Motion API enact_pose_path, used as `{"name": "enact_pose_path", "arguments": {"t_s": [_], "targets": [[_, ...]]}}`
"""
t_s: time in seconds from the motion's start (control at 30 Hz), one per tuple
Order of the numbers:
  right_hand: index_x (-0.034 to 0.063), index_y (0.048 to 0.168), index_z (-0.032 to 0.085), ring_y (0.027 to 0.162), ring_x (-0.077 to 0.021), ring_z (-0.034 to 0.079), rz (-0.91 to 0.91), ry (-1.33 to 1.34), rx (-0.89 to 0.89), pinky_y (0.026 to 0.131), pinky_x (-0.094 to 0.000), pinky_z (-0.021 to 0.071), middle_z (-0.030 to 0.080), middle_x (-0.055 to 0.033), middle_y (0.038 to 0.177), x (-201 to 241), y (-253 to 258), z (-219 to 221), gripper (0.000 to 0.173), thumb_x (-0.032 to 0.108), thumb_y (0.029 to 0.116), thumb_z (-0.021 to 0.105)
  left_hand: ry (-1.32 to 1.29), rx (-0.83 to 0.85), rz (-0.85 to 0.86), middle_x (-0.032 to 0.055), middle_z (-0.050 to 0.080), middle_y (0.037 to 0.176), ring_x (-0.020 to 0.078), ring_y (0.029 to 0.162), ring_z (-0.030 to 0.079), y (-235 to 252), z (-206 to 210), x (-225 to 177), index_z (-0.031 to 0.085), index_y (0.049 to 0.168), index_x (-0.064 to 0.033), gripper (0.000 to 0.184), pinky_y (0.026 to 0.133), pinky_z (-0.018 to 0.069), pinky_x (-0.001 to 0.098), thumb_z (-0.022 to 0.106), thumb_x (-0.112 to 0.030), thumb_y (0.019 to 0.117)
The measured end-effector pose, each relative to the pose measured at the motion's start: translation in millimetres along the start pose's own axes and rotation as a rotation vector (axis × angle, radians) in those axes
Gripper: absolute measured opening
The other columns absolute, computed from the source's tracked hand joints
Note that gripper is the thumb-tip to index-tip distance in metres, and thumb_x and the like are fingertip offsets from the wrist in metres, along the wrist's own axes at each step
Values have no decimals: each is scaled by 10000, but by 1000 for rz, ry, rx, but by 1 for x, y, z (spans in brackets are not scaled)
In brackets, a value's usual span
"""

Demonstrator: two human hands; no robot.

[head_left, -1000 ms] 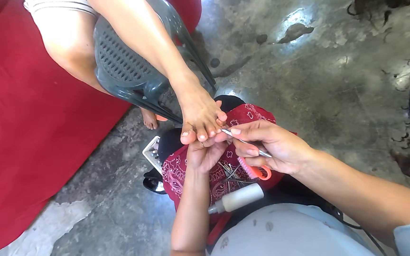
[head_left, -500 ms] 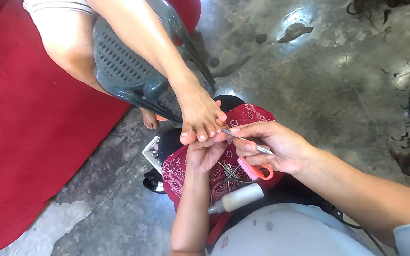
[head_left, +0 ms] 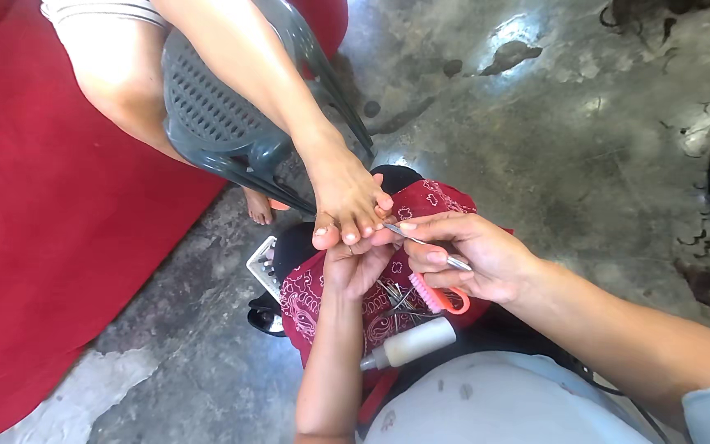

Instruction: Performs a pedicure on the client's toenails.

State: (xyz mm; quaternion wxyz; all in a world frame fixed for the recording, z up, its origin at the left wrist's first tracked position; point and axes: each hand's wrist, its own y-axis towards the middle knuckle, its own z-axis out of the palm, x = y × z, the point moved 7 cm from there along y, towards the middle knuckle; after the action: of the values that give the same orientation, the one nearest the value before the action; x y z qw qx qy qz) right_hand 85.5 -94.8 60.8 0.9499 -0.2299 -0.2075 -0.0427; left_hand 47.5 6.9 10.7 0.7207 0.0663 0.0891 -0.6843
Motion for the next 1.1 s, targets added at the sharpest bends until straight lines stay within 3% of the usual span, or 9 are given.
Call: {"name": "enact_pose_path", "arguments": {"t_s": [0.13, 0.2, 0.3, 0.4, 0.63, 0.7, 0.87, 0.97, 1.1], "targets": [[-3, 1083, 678, 415, 32, 389, -24, -49, -4, 385, -98, 341, 461, 52, 593, 1, 2, -1, 350, 169, 1079, 372, -10, 22, -16, 96, 705, 1027, 211, 965, 701, 1, 1, 0, 655, 1177, -43, 323, 924, 566, 378, 745, -92, 871], [8, 1078, 690, 411, 23, 399, -66, -128, 15, 381, -112, 348, 466, 51, 574, 2, 4, -4, 361, 189, 1085, 379, -16, 23, -8, 103, 714, 1028, 217, 967, 706, 1, 2, -1, 675, 1132, -40, 278, 918, 570, 380, 745, -74, 866], [42, 973, 657, 403, 22, 414, -152, -158, 79, 384, -119, 359, 461, 58, 538, -2, 10, -12, 371, 227, 1090, 358, -21, 47, 9, 91, 687, 1076, 196, 975, 688, 3, 4, 0, 627, 1226, -36, 369, 895, 574, 345, 734, -67, 874], [73, 922, 626, 403, 14, 427, -231, -215, 139, 394, -127, 382, 461, 59, 527, 0, 13, -16, 355, 237, 1088, 359, 30, -2, 9, 79, 698, 1025, 201, 943, 695, 2, 3, 1, 641, 1219, -36, 385, 897, 573, 380, 751, -72, 851], [17, 1159, 687, 443, -17, 519, -411, -777, 87, 417, -147, 453, 586, 17, 590, 22, 3, -12, 284, 149, 1080, 449, 10, -8, -25, 84, 700, 1049, 217, 988, 691, 1, 2, 3, 646, 1217, -56, 382, 940, 558, 409, 754, -88, 852], [8, 1161, 683, 462, -25, 545, -435, -872, 103, 429, -154, 475, 615, 4, 617, 26, 3, -8, 275, 141, 1081, 456, 6, -10, -20, 90, 699, 1052, 220, 989, 690, 1, 1, 3, 647, 1213, -52, 379, 937, 560, 412, 754, -87, 851], [4, 1156, 684, 437, -14, 528, -420, -896, 88, 385, -136, 415, 646, -12, 627, 28, 3, -8, 274, 136, 1088, 454, 18, -1, -18, 77, 703, 1034, 210, 990, 688, 0, 1, 2, 649, 1197, -62, 371, 943, 552, 412, 762, -100, 846], [14, 1154, 687, 447, -21, 534, -418, -904, 68, 395, -145, 420, 645, -14, 625, 28, 3, -7, 272, 147, 1085, 460, 21, -5, -11, 109, 719, 1035, 239, 1008, 701, 0, 1, 2, 689, 1101, -52, 265, 951, 554, 423, 759, -77, 847], [22, 1122, 690, 447, -36, 541, -419, -878, 44, 411, -156, 448, 623, -9, 604, 27, 3, -7, 270, 156, 1084, 458, 22, -8, -9, 96, 711, 1038, 230, 1005, 695, 0, 1, 2, 673, 1147, -50, 304, 956, 551, 422, 744, -73, 852]]}}
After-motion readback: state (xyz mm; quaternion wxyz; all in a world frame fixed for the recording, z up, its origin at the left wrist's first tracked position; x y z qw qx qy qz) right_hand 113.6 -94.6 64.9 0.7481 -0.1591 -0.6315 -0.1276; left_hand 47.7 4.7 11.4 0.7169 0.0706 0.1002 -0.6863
